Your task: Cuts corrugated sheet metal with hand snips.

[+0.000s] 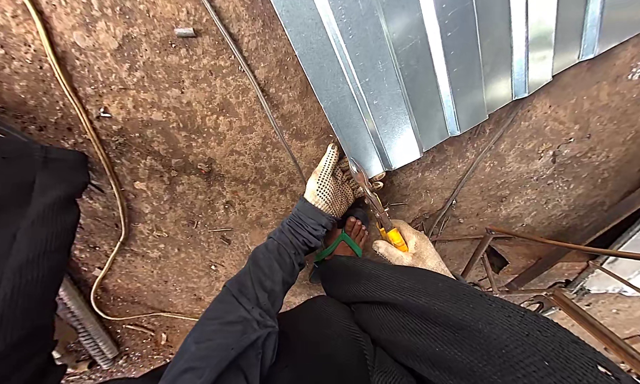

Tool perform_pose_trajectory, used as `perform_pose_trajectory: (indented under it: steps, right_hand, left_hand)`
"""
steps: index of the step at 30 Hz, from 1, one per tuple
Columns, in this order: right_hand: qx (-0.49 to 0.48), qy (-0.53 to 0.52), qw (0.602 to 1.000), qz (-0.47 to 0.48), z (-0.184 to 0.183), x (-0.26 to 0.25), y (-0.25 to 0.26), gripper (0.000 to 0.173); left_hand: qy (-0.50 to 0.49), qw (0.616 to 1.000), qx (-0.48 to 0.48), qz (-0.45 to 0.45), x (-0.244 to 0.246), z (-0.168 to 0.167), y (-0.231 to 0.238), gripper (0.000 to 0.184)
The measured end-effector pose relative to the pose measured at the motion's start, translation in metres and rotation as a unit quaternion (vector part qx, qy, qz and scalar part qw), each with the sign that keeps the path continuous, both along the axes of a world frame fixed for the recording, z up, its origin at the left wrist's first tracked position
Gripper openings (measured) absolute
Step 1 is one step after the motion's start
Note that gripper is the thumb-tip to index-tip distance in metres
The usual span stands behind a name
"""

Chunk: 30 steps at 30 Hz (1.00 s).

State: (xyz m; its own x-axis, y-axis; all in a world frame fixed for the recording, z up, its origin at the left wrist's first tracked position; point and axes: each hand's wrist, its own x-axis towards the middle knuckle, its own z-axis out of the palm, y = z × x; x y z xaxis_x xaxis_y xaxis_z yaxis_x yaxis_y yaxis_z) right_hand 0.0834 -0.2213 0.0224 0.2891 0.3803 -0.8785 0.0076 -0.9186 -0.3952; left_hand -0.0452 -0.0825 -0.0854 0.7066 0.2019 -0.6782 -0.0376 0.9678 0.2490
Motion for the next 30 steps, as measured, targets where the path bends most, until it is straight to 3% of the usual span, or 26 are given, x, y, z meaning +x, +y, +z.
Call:
perform_pose_trajectory:
  steps: [12,15,18,20,24,30]
  right_hand:
    - [0.0,-0.056,0.998,0.015,-0.012,-0.012,-0.003,0.049]
    - [-0.019,-0.069,0.997,0.032,-0.013,-0.012,-0.002,0.051]
    - [-0.019,-0.083,0.996,0.038,-0.009,-0.015,-0.002,0.051]
    - [-0.025,-0.084,0.995,0.039,-0.005,-0.014,0.0,0.051]
    - [-0.032,-0.098,0.993,0.053,-0.002,-0.015,0.001,0.052]
    - [-0.015,-0.075,0.997,0.022,-0.005,-0.013,-0.002,0.053]
  left_hand:
    - [0.003,0.999,-0.05,0.01,0.001,0.027,0.023,0.053]
    - [0.169,0.981,0.081,-0.057,0.018,0.05,0.04,0.052]
    - [0.317,0.903,0.276,-0.091,0.024,0.056,0.039,0.04]
    - [0.322,0.888,0.314,-0.096,0.028,0.063,0.04,0.033]
    - [0.242,0.912,0.321,-0.082,0.032,0.061,0.039,0.025]
    - [0.241,0.912,0.329,-0.046,0.033,0.051,0.03,0.022]
